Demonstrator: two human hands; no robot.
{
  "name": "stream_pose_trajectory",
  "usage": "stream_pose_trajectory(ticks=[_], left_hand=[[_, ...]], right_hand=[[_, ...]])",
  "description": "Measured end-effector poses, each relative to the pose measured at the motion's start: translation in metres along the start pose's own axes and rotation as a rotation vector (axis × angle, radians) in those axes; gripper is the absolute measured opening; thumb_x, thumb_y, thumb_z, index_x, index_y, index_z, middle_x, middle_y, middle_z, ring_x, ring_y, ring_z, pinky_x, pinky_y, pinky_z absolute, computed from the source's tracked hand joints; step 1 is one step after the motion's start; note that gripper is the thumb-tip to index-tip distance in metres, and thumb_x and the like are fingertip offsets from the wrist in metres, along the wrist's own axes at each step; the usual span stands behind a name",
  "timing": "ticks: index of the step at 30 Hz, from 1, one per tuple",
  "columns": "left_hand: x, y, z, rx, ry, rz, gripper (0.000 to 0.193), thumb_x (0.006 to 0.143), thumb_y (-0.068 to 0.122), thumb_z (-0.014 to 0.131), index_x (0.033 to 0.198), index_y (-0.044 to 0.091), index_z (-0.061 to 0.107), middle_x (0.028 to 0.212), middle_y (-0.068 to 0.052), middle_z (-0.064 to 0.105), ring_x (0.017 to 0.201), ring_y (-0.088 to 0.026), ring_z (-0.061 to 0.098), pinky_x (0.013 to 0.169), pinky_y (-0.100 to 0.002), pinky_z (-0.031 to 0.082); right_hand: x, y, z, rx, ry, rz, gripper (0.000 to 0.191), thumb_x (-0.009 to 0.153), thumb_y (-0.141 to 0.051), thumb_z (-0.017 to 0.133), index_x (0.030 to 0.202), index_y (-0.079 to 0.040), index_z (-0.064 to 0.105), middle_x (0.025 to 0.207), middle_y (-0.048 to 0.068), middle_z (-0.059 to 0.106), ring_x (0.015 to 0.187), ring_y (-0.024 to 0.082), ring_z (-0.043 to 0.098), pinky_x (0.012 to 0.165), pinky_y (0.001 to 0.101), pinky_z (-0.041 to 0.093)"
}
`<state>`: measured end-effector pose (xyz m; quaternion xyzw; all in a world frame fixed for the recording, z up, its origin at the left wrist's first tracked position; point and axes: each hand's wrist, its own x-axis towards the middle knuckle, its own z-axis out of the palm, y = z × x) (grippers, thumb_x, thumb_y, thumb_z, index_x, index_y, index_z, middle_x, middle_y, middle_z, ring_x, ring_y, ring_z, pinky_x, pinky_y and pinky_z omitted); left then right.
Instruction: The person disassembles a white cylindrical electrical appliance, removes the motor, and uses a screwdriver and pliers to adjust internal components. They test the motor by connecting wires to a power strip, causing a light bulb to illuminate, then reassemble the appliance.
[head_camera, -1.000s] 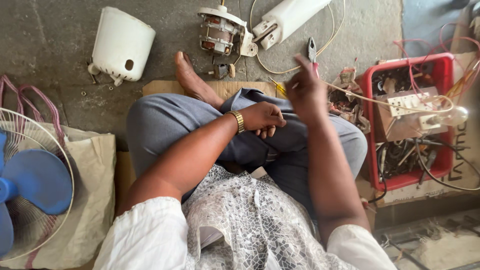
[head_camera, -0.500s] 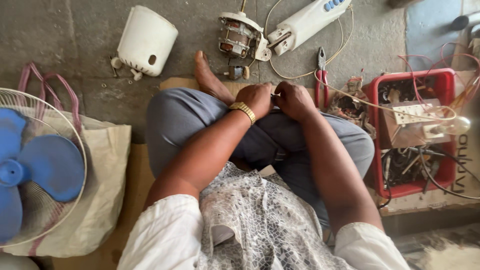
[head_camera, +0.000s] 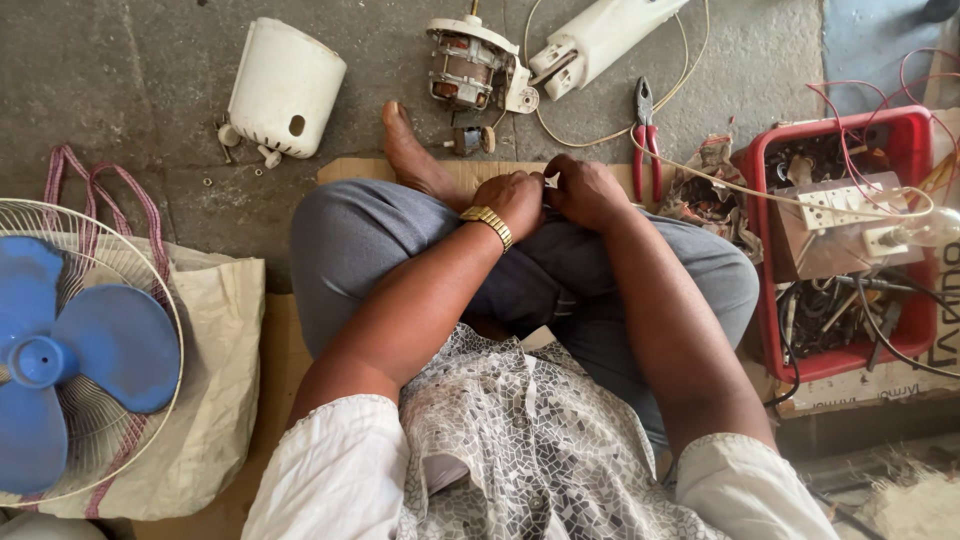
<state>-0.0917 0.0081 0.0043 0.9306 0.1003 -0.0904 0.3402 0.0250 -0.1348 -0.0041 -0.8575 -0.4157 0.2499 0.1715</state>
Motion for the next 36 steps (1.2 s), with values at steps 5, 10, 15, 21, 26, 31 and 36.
stream_pose_trajectory(ticks=[5, 10, 15, 21, 26, 31, 36], left_hand=[[-0.0013, 0.0033, -0.0012, 0.016, 0.008, -0.011, 0.028, 0.084, 0.020, 0.068, 0.109, 0.006, 0.071, 0.103, -0.021, 0.073, 0.095, -0.040, 0.071, 0.081, -0.051, 0.056], [-0.0003, 0.0035, 0.0004, 0.025, -0.007, -0.020, 0.026, 0.085, 0.019, 0.068, 0.108, 0.007, 0.071, 0.103, -0.021, 0.073, 0.095, -0.040, 0.071, 0.082, -0.051, 0.056], [-0.0014, 0.0043, -0.0019, 0.028, -0.020, -0.024, 0.026, 0.085, 0.019, 0.067, 0.107, 0.006, 0.071, 0.105, -0.021, 0.073, 0.097, -0.040, 0.071, 0.083, -0.050, 0.056], [-0.0027, 0.0077, -0.0071, 0.033, -0.050, -0.035, 0.025, 0.086, 0.020, 0.068, 0.107, 0.006, 0.071, 0.105, -0.020, 0.073, 0.096, -0.038, 0.072, 0.082, -0.049, 0.057], [-0.0032, 0.0089, -0.0081, 0.032, -0.050, -0.040, 0.026, 0.086, 0.020, 0.068, 0.107, 0.006, 0.071, 0.104, -0.019, 0.073, 0.096, -0.038, 0.072, 0.082, -0.049, 0.057], [-0.0017, 0.0075, -0.0050, 0.041, -0.041, -0.037, 0.024, 0.086, 0.020, 0.067, 0.106, 0.006, 0.071, 0.104, -0.020, 0.073, 0.096, -0.039, 0.072, 0.082, -0.049, 0.057], [-0.0009, 0.0069, -0.0033, 0.031, -0.036, -0.033, 0.024, 0.086, 0.018, 0.066, 0.106, 0.006, 0.071, 0.104, -0.020, 0.073, 0.096, -0.039, 0.072, 0.082, -0.050, 0.057]], right_hand=[[-0.0020, -0.0009, -0.0018, 0.007, 0.013, -0.014, 0.036, 0.084, -0.025, 0.074, 0.114, -0.006, 0.067, 0.089, 0.016, 0.074, 0.087, 0.037, 0.071, 0.079, 0.0480, 0.055], [-0.0036, -0.0031, -0.0037, 0.015, 0.010, -0.004, 0.036, 0.085, -0.025, 0.074, 0.115, -0.007, 0.067, 0.089, 0.016, 0.074, 0.087, 0.037, 0.071, 0.079, 0.0477, 0.055], [-0.0040, -0.0037, -0.0038, 0.013, 0.000, 0.001, 0.036, 0.085, -0.025, 0.074, 0.115, -0.007, 0.067, 0.089, 0.016, 0.075, 0.088, 0.037, 0.071, 0.079, 0.0477, 0.055], [-0.0035, -0.0040, -0.0040, 0.016, -0.008, 0.022, 0.037, 0.084, -0.026, 0.074, 0.114, -0.006, 0.067, 0.090, 0.016, 0.075, 0.088, 0.037, 0.071, 0.080, 0.0472, 0.055], [-0.0041, -0.0039, -0.0049, 0.003, 0.003, -0.006, 0.036, 0.084, -0.026, 0.074, 0.113, -0.006, 0.068, 0.090, 0.016, 0.075, 0.088, 0.037, 0.071, 0.080, 0.0473, 0.055], [-0.0044, -0.0045, -0.0054, 0.017, 0.012, -0.008, 0.036, 0.084, -0.025, 0.074, 0.114, -0.006, 0.068, 0.090, 0.016, 0.075, 0.087, 0.037, 0.072, 0.079, 0.0471, 0.055], [-0.0037, -0.0048, -0.0059, 0.026, 0.012, 0.010, 0.036, 0.084, -0.025, 0.074, 0.114, -0.006, 0.068, 0.090, 0.016, 0.075, 0.087, 0.037, 0.072, 0.079, 0.0472, 0.055]])
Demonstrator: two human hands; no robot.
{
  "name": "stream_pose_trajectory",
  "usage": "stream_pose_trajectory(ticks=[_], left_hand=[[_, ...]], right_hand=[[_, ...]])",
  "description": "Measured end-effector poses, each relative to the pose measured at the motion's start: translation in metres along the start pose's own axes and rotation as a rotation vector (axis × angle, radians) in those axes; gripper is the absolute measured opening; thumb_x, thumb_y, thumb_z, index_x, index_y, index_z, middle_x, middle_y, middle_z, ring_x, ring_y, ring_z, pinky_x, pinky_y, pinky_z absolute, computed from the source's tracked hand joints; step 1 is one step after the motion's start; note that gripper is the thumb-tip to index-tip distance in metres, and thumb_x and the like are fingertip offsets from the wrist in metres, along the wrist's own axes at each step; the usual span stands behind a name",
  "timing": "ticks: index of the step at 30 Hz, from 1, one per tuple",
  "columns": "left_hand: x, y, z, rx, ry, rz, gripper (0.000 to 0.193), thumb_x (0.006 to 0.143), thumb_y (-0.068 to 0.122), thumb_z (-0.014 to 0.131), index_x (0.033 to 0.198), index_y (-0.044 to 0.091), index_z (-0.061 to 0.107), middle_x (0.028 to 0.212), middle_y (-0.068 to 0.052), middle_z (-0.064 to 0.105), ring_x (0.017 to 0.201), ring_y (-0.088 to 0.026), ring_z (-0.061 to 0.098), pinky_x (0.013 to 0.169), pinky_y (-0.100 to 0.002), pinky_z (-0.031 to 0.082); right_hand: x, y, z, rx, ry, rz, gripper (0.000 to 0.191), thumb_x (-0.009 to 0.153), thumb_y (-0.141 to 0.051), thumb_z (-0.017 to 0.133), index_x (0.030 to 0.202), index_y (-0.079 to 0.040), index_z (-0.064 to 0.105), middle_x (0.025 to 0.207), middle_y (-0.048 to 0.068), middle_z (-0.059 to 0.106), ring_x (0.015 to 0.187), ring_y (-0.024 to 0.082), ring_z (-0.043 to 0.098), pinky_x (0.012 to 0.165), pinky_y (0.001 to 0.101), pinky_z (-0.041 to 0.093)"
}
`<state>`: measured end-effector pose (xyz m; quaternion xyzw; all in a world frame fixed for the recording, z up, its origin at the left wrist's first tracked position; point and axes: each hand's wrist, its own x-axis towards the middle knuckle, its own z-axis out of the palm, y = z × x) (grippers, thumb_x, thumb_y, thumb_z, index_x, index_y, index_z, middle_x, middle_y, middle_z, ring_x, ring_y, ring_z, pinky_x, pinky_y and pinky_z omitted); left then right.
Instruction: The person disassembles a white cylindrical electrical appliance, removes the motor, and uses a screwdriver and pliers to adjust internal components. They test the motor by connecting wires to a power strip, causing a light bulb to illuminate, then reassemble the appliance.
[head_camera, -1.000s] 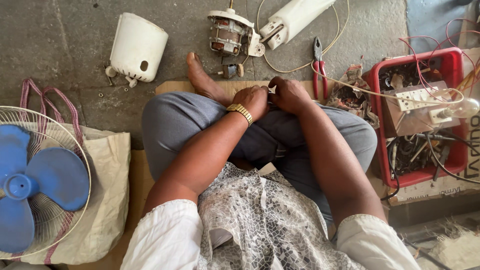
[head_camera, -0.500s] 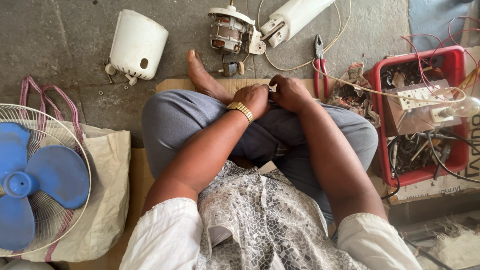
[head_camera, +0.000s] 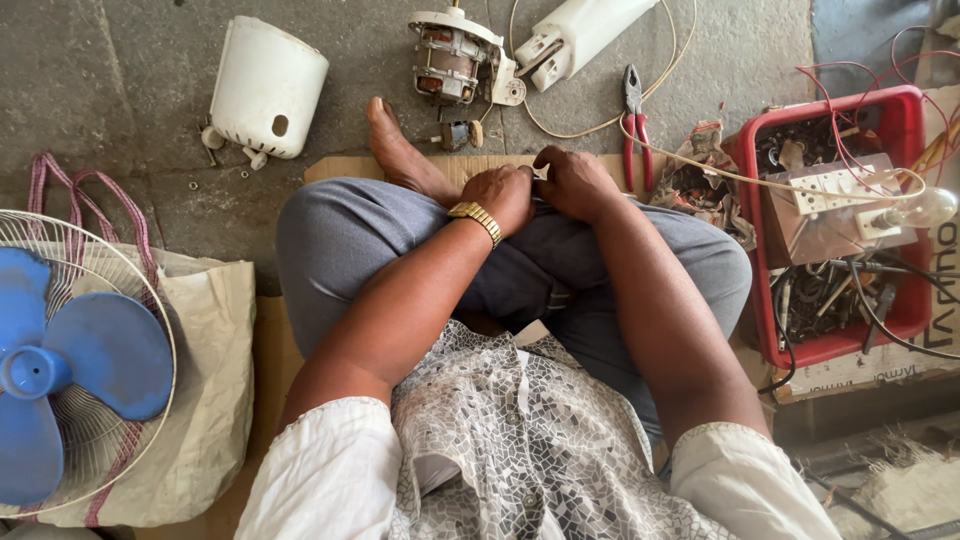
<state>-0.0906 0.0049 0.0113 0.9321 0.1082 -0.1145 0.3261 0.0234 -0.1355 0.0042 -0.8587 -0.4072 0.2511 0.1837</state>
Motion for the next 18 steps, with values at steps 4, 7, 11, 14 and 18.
stream_pose_trajectory(ticks=[4, 7, 11, 14, 18], left_hand=[[-0.0004, 0.0011, -0.0016, -0.007, -0.004, -0.007, 0.024, 0.086, 0.018, 0.066, 0.106, 0.007, 0.071, 0.105, -0.020, 0.073, 0.096, -0.039, 0.071, 0.082, -0.050, 0.057], [-0.0012, 0.0019, -0.0031, -0.004, -0.001, -0.009, 0.023, 0.086, 0.018, 0.066, 0.106, 0.007, 0.071, 0.106, -0.020, 0.073, 0.097, -0.039, 0.071, 0.082, -0.050, 0.056], [-0.0018, 0.0026, -0.0059, -0.002, -0.016, -0.015, 0.024, 0.086, 0.018, 0.067, 0.107, 0.006, 0.072, 0.106, -0.019, 0.073, 0.098, -0.038, 0.071, 0.083, -0.049, 0.057], [-0.0018, 0.0035, -0.0074, -0.008, -0.026, -0.020, 0.024, 0.087, 0.017, 0.066, 0.109, 0.007, 0.071, 0.107, -0.019, 0.073, 0.098, -0.038, 0.072, 0.083, -0.049, 0.057], [-0.0007, 0.0040, -0.0086, -0.003, -0.022, -0.015, 0.025, 0.087, 0.017, 0.066, 0.109, 0.007, 0.071, 0.107, -0.019, 0.073, 0.099, -0.038, 0.071, 0.083, -0.049, 0.056]], right_hand=[[0.0008, 0.0000, -0.0006, 0.001, 0.003, -0.004, 0.036, 0.084, -0.024, 0.073, 0.114, -0.006, 0.068, 0.090, 0.016, 0.075, 0.087, 0.037, 0.072, 0.079, 0.0471, 0.055], [0.0004, -0.0006, -0.0009, -0.001, 0.008, -0.021, 0.036, 0.084, -0.023, 0.073, 0.115, -0.005, 0.068, 0.090, 0.016, 0.075, 0.088, 0.037, 0.072, 0.079, 0.0471, 0.055], [0.0002, -0.0029, -0.0028, 0.004, 0.009, -0.021, 0.036, 0.084, -0.023, 0.074, 0.115, -0.005, 0.067, 0.091, 0.016, 0.075, 0.088, 0.037, 0.072, 0.080, 0.0469, 0.055], [-0.0001, -0.0055, -0.0050, 0.004, 0.002, -0.017, 0.037, 0.083, -0.021, 0.074, 0.115, -0.005, 0.067, 0.090, 0.016, 0.075, 0.087, 0.036, 0.072, 0.079, 0.0466, 0.055], [0.0001, -0.0086, -0.0079, -0.001, 0.009, -0.026, 0.036, 0.083, -0.022, 0.075, 0.114, -0.005, 0.067, 0.090, 0.016, 0.075, 0.087, 0.036, 0.072, 0.079, 0.0466, 0.055]])
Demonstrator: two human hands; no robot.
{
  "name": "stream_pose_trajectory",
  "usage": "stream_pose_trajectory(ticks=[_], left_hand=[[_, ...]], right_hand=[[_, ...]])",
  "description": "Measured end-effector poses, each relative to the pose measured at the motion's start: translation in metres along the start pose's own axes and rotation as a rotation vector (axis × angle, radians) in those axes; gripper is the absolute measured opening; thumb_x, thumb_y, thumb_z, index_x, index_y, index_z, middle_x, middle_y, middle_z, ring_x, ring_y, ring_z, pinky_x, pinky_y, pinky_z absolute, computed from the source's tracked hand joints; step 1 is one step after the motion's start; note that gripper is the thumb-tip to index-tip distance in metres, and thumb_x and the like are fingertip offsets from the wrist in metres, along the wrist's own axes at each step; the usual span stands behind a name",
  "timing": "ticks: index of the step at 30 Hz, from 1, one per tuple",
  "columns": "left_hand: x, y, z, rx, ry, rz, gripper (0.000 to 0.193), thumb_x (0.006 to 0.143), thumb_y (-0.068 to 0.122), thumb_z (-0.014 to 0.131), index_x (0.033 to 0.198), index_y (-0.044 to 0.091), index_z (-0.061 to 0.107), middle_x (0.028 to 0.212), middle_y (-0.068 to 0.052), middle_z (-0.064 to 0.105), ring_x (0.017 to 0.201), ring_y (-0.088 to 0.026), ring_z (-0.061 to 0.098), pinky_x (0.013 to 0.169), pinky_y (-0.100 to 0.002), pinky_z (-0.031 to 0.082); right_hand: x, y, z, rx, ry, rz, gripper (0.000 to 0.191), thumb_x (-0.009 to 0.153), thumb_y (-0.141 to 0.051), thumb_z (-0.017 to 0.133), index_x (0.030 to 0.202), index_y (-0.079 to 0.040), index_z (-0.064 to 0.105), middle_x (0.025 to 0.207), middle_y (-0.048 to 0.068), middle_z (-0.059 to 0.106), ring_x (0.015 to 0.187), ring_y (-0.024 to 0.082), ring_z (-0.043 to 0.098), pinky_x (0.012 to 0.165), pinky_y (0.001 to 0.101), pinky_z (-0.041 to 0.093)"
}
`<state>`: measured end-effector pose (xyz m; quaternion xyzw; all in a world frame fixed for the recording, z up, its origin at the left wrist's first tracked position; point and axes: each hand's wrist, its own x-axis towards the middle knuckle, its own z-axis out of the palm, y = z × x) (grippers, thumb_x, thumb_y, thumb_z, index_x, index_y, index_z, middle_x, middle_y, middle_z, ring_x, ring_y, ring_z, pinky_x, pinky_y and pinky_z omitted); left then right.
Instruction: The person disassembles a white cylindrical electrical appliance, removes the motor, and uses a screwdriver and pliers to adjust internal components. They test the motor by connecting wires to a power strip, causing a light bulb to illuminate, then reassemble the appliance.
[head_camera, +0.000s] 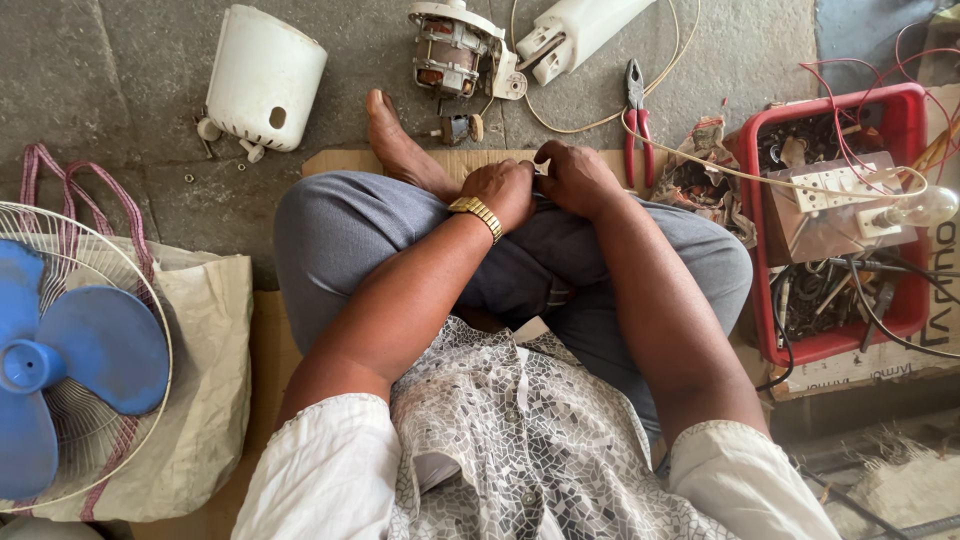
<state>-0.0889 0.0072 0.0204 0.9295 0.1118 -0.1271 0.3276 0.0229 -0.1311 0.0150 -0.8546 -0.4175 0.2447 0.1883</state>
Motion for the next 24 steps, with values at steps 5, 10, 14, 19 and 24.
stream_pose_trajectory(ticks=[5, 10, 14, 19, 24], left_hand=[[0.0031, -0.0010, 0.0014, 0.016, 0.016, 0.011, 0.024, 0.088, 0.017, 0.065, 0.108, 0.007, 0.072, 0.107, -0.018, 0.073, 0.098, -0.038, 0.071, 0.083, -0.049, 0.057], [0.0026, -0.0023, 0.0056, 0.014, 0.020, 0.010, 0.025, 0.088, 0.017, 0.065, 0.109, 0.006, 0.071, 0.106, -0.019, 0.073, 0.097, -0.038, 0.072, 0.083, -0.049, 0.057], [0.0010, -0.0024, 0.0075, 0.016, 0.017, 0.014, 0.025, 0.088, 0.018, 0.065, 0.109, 0.005, 0.071, 0.106, -0.019, 0.073, 0.097, -0.038, 0.072, 0.083, -0.049, 0.057], [0.0004, -0.0021, 0.0054, 0.014, 0.027, 0.009, 0.025, 0.087, 0.019, 0.066, 0.108, 0.007, 0.072, 0.106, -0.019, 0.073, 0.098, -0.038, 0.071, 0.083, -0.049, 0.056], [-0.0016, -0.0006, 0.0020, 0.007, 0.019, 0.000, 0.027, 0.086, 0.021, 0.068, 0.110, 0.007, 0.071, 0.108, -0.018, 0.072, 0.099, -0.037, 0.071, 0.084, -0.049, 0.056]], right_hand=[[0.0017, 0.0002, -0.0024, -0.001, -0.005, 0.015, 0.035, 0.083, -0.023, 0.074, 0.114, -0.006, 0.069, 0.090, 0.016, 0.075, 0.087, 0.036, 0.072, 0.079, 0.0468, 0.055], [0.0004, 0.0022, -0.0006, -0.028, 0.011, -0.034, 0.031, 0.082, -0.024, 0.073, 0.109, -0.008, 0.074, 0.094, 0.016, 0.075, 0.089, 0.037, 0.072, 0.081, 0.0469, 0.056], [-0.0016, 0.0028, 0.0018, -0.021, 0.012, -0.027, 0.032, 0.082, -0.024, 0.073, 0.109, -0.008, 0.075, 0.095, 0.016, 0.075, 0.089, 0.037, 0.072, 0.082, 0.0468, 0.056], [0.0002, 0.0022, 0.0011, -0.022, 0.005, -0.012, 0.033, 0.082, -0.024, 0.072, 0.110, -0.008, 0.074, 0.094, 0.016, 0.075, 0.089, 0.036, 0.072, 0.081, 0.0466, 0.056], [0.0010, 0.0007, -0.0001, -0.025, 0.002, -0.013, 0.032, 0.083, -0.024, 0.072, 0.111, -0.008, 0.074, 0.094, 0.016, 0.075, 0.089, 0.036, 0.072, 0.081, 0.0464, 0.056]])
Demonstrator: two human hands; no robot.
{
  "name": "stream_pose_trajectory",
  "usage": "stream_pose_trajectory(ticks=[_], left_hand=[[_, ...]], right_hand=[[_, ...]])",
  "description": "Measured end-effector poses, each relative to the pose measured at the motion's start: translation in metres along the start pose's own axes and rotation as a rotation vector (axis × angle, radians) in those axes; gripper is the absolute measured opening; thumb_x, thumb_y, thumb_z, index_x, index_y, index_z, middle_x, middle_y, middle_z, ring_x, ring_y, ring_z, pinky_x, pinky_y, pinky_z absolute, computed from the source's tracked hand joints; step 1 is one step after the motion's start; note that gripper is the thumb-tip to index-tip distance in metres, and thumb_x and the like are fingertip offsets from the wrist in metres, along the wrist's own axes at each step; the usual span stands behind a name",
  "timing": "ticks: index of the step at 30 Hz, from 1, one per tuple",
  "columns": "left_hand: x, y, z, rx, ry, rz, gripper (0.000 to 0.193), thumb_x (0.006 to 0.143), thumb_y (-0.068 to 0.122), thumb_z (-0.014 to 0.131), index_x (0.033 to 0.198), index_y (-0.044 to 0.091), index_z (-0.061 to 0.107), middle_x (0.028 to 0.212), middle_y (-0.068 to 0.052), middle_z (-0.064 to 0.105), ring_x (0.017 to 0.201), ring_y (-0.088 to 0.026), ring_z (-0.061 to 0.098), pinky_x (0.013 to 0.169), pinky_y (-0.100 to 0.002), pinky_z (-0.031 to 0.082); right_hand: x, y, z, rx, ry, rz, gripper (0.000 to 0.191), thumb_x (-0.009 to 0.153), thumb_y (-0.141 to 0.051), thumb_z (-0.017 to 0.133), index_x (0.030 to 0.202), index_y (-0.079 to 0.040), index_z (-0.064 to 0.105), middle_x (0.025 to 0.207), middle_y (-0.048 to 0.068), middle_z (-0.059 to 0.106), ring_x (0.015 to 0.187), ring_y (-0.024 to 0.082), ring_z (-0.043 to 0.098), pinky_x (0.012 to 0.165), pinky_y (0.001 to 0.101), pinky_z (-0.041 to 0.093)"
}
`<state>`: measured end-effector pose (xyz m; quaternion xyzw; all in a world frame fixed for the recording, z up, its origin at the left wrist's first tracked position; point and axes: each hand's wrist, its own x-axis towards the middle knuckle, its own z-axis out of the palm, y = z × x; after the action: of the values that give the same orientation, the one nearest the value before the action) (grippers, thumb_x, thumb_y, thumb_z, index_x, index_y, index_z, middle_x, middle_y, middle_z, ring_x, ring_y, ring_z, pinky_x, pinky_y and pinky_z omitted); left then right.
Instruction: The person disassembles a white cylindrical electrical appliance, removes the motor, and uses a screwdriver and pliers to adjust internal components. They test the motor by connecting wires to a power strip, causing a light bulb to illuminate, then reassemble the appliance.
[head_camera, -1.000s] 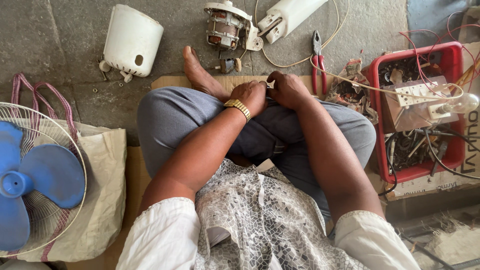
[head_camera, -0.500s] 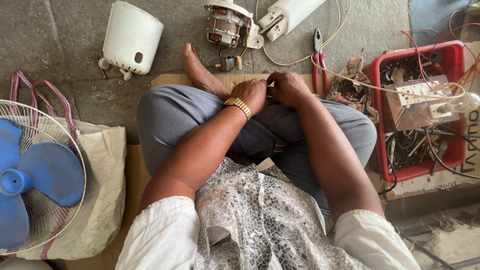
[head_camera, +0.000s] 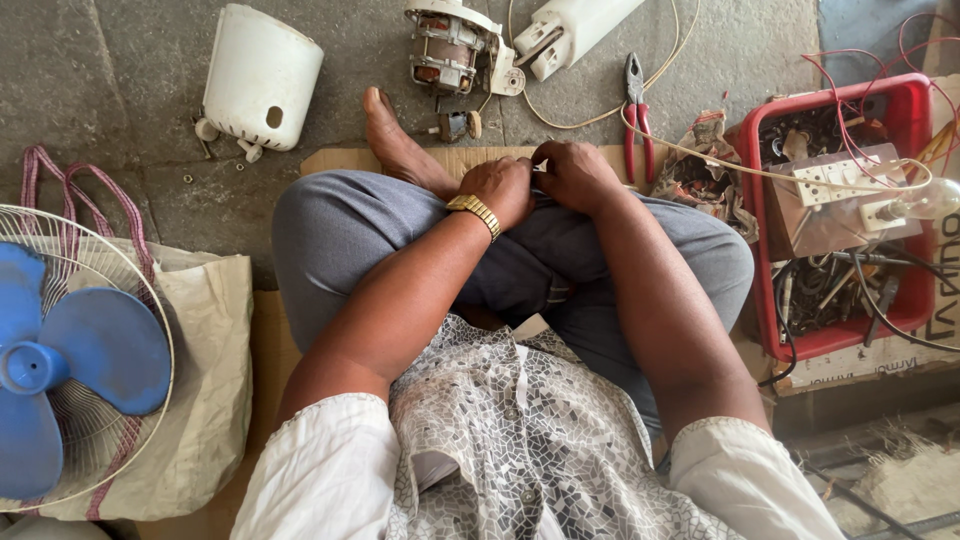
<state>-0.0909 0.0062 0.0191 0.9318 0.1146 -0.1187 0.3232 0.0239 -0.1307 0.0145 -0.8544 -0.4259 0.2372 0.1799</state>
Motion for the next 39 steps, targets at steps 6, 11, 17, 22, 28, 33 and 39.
stream_pose_trajectory(ticks=[6, 11, 17, 22, 28, 33, 39], left_hand=[[0.000, 0.000, -0.001, -0.005, -0.014, -0.017, 0.028, 0.087, 0.022, 0.069, 0.110, 0.007, 0.071, 0.109, -0.017, 0.072, 0.100, -0.037, 0.070, 0.085, -0.048, 0.056], [0.000, -0.002, 0.001, -0.008, -0.010, -0.017, 0.026, 0.087, 0.021, 0.068, 0.109, 0.007, 0.071, 0.109, -0.017, 0.072, 0.100, -0.036, 0.071, 0.085, -0.047, 0.056], [0.000, -0.004, 0.003, -0.008, 0.005, -0.009, 0.026, 0.086, 0.020, 0.068, 0.108, 0.006, 0.071, 0.109, -0.018, 0.072, 0.100, -0.037, 0.070, 0.085, -0.048, 0.056], [-0.002, -0.002, 0.008, -0.008, 0.013, -0.007, 0.026, 0.086, 0.021, 0.068, 0.108, 0.006, 0.071, 0.108, -0.019, 0.072, 0.100, -0.037, 0.070, 0.085, -0.048, 0.056], [-0.003, -0.001, 0.012, 0.000, 0.017, -0.002, 0.029, 0.086, 0.021, 0.068, 0.111, 0.006, 0.071, 0.107, -0.018, 0.073, 0.099, -0.037, 0.071, 0.084, -0.048, 0.056], [-0.003, 0.000, 0.009, -0.004, 0.002, -0.013, 0.032, 0.086, 0.021, 0.068, 0.114, 0.006, 0.071, 0.107, -0.018, 0.072, 0.098, -0.036, 0.071, 0.084, -0.048, 0.056], [-0.004, 0.002, 0.005, -0.014, 0.010, -0.013, 0.030, 0.087, 0.019, 0.067, 0.114, 0.006, 0.071, 0.109, -0.018, 0.072, 0.099, -0.037, 0.071, 0.085, -0.048, 0.056]], right_hand=[[0.000, -0.001, -0.001, 0.004, -0.003, -0.013, 0.033, 0.083, -0.023, 0.073, 0.112, -0.007, 0.074, 0.095, 0.017, 0.075, 0.090, 0.037, 0.072, 0.082, 0.0462, 0.056], [0.001, -0.002, -0.001, -0.004, -0.014, -0.004, 0.033, 0.082, -0.023, 0.073, 0.112, -0.007, 0.074, 0.094, 0.016, 0.075, 0.089, 0.036, 0.072, 0.082, 0.0461, 0.056], [0.001, -0.003, 0.001, -0.017, -0.019, 0.003, 0.033, 0.083, -0.023, 0.073, 0.111, -0.008, 0.074, 0.092, 0.016, 0.075, 0.088, 0.036, 0.072, 0.082, 0.0462, 0.056], [-0.003, 0.000, 0.003, -0.010, -0.003, -0.016, 0.033, 0.082, -0.023, 0.073, 0.111, -0.008, 0.073, 0.091, 0.015, 0.075, 0.087, 0.036, 0.071, 0.081, 0.0466, 0.055], [-0.006, 0.002, 0.004, -0.017, -0.008, -0.013, 0.033, 0.082, -0.024, 0.074, 0.111, -0.008, 0.073, 0.092, 0.015, 0.074, 0.088, 0.036, 0.071, 0.081, 0.0465, 0.055], [-0.004, 0.002, 0.003, -0.013, -0.016, -0.007, 0.035, 0.081, -0.023, 0.075, 0.112, -0.008, 0.073, 0.093, 0.015, 0.075, 0.089, 0.036, 0.071, 0.081, 0.0459, 0.056], [-0.004, 0.002, 0.002, -0.019, -0.012, -0.017, 0.035, 0.082, -0.024, 0.075, 0.112, -0.007, 0.073, 0.094, 0.016, 0.075, 0.090, 0.037, 0.071, 0.082, 0.0464, 0.055]])
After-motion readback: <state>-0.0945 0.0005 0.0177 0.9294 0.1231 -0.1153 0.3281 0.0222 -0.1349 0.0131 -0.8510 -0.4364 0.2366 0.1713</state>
